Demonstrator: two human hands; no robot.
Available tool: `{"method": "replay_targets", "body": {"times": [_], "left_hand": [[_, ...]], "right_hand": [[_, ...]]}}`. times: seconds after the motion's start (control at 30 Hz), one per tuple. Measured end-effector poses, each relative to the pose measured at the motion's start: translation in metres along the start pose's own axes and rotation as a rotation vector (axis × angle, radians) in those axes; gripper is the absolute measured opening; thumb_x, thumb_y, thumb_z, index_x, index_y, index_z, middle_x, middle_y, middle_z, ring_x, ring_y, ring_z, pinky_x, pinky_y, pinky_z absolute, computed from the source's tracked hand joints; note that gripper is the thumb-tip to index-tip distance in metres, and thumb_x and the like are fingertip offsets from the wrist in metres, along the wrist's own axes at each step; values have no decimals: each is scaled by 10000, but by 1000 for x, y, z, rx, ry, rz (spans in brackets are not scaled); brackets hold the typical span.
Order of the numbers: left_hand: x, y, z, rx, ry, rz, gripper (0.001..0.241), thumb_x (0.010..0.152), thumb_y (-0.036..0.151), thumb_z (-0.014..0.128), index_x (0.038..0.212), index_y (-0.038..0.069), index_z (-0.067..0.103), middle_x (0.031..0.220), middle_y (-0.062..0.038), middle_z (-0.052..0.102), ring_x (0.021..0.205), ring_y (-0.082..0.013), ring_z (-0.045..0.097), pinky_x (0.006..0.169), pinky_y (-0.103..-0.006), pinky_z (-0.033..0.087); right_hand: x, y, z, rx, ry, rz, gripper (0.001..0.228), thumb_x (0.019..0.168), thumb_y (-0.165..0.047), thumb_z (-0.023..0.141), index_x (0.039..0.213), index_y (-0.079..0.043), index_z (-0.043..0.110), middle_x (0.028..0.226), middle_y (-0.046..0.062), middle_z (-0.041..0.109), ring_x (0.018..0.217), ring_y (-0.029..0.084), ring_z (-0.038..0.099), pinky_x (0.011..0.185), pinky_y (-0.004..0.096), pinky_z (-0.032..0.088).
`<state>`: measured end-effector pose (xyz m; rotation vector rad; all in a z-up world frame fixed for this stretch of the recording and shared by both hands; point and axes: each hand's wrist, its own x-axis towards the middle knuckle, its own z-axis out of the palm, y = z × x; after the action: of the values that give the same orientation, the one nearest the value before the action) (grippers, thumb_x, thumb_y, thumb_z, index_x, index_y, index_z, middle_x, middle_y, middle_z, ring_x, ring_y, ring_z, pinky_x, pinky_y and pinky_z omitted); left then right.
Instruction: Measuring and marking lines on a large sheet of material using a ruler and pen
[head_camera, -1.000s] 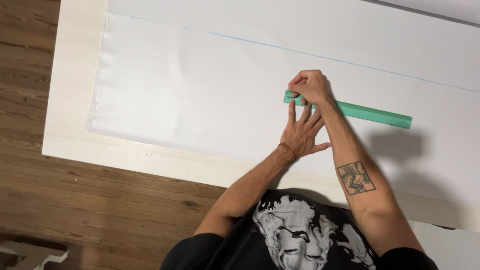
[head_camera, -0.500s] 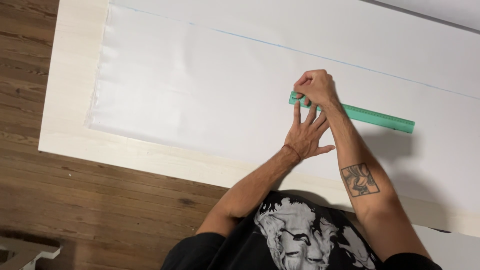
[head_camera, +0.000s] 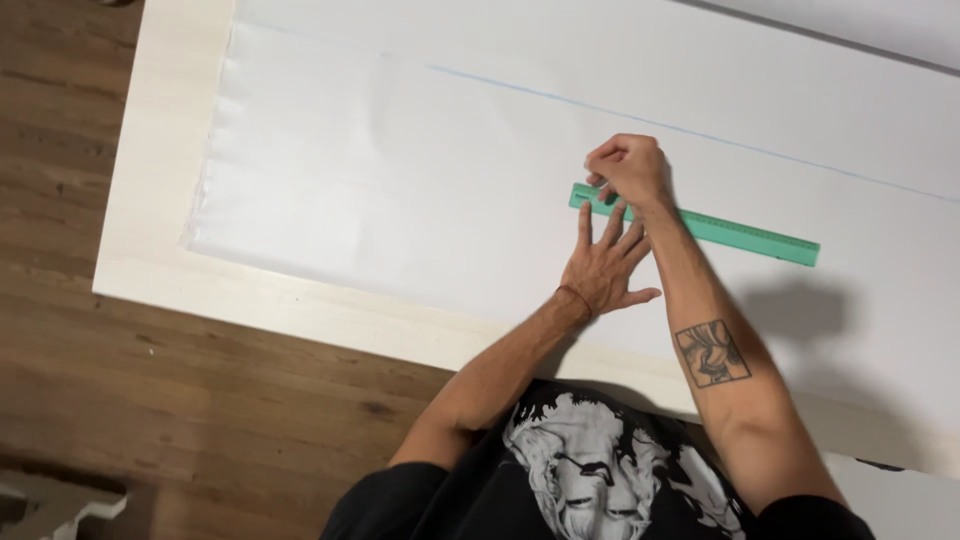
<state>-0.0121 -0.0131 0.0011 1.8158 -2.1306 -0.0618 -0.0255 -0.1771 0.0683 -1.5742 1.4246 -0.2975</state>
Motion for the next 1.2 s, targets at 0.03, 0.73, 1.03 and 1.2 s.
{"method": "replay_targets", "body": {"times": [0.03,0.73,1.03,1.2], "left_hand": [[0,6,4,6,6,11,1023,928,954,442,1670,255,523,1686,-33,541,1711,-418,389,1410,-893,130],[-59,-77,-23,-16,56,28,942,1022,962,531,1685,303,655,1739,-84,622,1673,-428,494,1352,-860,180],[-118,-184,-83,141,-38,-43,903,1029,959,523,1743,411,594,1811,9,564,1721,-352,445,1409,-762,207],[-123,-230,-94,145,-66,-75,935,1031,1000,464,1766,433,570,1838,29,530,1752,-335,384,1430,-740,133]], "right_hand": [[-1,21,-11,6,11,-6,179,902,-163,811,1070,-160,875,811,53,849,546,161,776,516,268,629],[-179,292,-145,372,496,-227,169,1242,25,659,1411,19,663,1312,203,739,1099,333,788,821,443,698],[-161,190,-44,-378,395,-764,37,1159,-119,739,1189,-130,757,1518,68,803,1495,313,709,1264,481,505],[-151,134,14,-394,455,-858,74,1228,-129,646,1209,-90,706,1540,94,780,1505,345,693,1310,481,491]]}}
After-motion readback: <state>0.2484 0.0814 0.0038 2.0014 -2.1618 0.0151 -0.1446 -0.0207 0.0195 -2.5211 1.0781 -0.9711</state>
